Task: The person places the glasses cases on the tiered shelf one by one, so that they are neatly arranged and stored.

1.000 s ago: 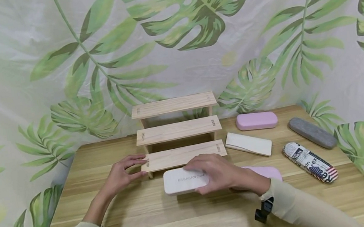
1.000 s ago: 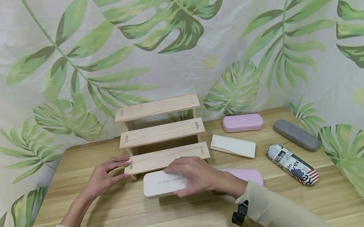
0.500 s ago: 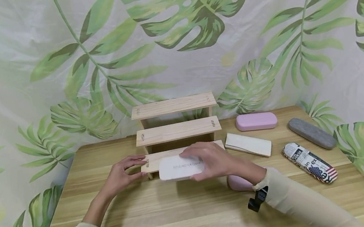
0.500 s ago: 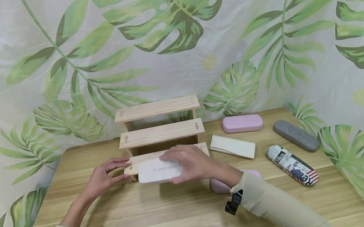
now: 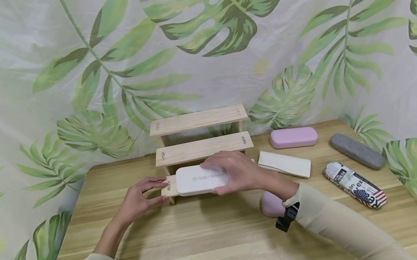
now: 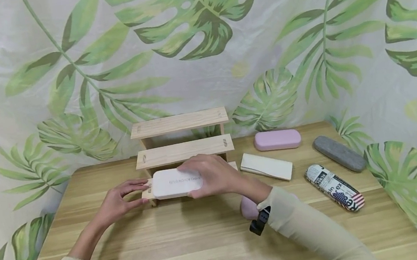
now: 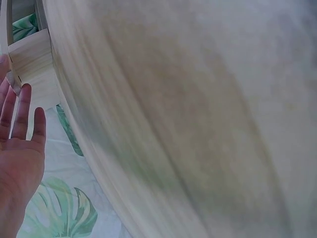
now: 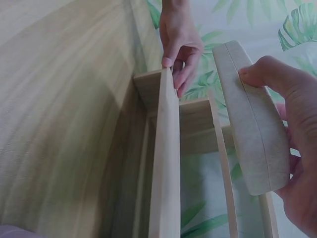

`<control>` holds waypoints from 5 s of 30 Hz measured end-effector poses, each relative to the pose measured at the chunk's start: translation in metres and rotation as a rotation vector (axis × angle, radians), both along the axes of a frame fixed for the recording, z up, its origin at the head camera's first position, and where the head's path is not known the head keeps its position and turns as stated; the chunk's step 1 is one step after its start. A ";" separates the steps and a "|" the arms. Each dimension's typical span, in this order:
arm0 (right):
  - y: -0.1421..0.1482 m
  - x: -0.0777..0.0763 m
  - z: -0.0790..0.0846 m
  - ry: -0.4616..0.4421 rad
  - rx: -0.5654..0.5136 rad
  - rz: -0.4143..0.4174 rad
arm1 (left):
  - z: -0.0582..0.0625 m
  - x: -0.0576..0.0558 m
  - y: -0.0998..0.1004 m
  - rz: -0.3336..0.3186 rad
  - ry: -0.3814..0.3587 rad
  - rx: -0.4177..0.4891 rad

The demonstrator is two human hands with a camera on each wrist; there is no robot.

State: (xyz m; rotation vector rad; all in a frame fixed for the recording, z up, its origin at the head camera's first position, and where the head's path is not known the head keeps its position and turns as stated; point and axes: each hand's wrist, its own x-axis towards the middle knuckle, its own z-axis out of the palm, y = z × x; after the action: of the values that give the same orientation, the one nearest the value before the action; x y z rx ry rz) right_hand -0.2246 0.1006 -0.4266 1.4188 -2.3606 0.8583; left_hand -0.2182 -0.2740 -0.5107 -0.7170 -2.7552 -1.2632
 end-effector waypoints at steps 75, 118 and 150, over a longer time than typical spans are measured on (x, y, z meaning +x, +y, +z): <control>-0.061 -0.100 0.073 -0.121 0.090 -0.188 | 0.000 -0.001 -0.001 -0.009 0.039 -0.056; -0.088 -0.148 0.066 -0.207 0.123 -0.222 | 0.001 -0.002 0.000 -0.009 0.068 -0.081; -0.096 -0.156 0.067 -0.059 0.159 -0.222 | 0.003 -0.002 -0.001 -0.019 0.064 -0.071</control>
State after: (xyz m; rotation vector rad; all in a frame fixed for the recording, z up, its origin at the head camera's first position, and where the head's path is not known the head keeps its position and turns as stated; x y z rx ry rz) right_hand -0.3808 0.0043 -0.3601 1.1685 -2.6206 0.6748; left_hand -0.2197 -0.2746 -0.5075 -0.7759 -2.7602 -1.1301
